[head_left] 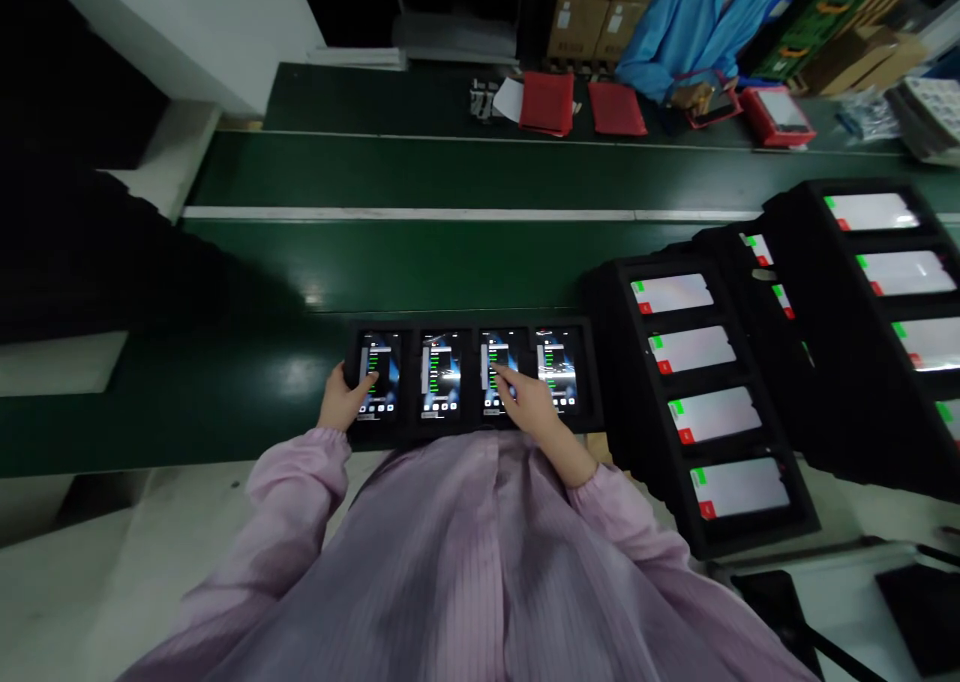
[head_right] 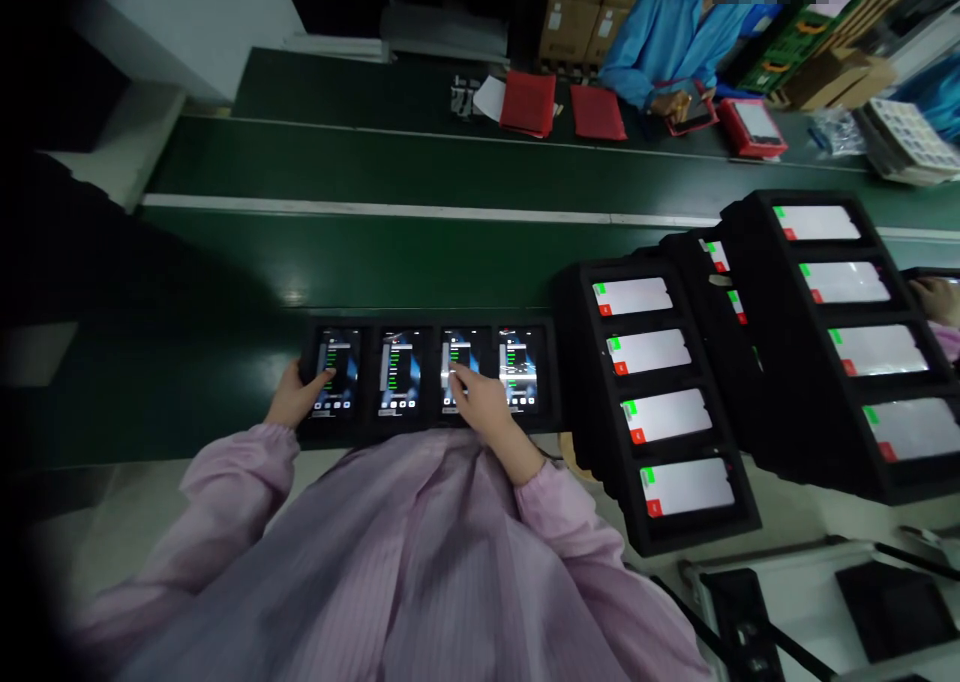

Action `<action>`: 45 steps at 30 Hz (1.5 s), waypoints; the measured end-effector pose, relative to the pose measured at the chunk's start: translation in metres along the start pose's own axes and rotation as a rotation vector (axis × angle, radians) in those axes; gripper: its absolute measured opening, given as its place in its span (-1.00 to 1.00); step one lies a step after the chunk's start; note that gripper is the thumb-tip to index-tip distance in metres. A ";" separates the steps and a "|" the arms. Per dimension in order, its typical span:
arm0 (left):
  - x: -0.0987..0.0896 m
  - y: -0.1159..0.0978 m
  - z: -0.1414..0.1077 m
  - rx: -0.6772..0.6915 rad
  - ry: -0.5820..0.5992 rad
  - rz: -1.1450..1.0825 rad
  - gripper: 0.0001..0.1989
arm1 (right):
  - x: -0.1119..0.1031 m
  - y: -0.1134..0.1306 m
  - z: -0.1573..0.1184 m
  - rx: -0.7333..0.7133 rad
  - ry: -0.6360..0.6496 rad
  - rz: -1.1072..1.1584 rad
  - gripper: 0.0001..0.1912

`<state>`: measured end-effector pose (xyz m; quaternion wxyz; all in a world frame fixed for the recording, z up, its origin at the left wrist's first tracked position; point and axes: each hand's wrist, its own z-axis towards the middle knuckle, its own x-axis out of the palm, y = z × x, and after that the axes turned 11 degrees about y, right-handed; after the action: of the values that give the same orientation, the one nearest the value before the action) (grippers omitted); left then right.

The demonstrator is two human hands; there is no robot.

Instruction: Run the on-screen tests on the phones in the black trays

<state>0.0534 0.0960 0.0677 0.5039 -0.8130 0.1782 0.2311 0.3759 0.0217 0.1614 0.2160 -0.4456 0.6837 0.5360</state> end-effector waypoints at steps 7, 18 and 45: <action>-0.001 -0.005 -0.009 -0.032 0.015 -0.074 -0.54 | 0.002 -0.030 -0.020 0.115 -0.106 0.055 -0.63; -0.001 -0.003 -0.014 -0.028 -0.007 -0.250 -0.57 | -0.007 -0.066 -0.048 0.334 -0.432 0.108 -0.54; 0.001 -0.012 0.006 -0.114 -0.024 -0.313 -0.61 | 0.014 0.018 0.009 -0.095 0.101 0.071 -0.71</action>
<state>0.0595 0.1066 0.0730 0.4889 -0.8553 0.0299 0.1691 0.3517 0.0256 0.1574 0.1406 -0.4573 0.6831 0.5518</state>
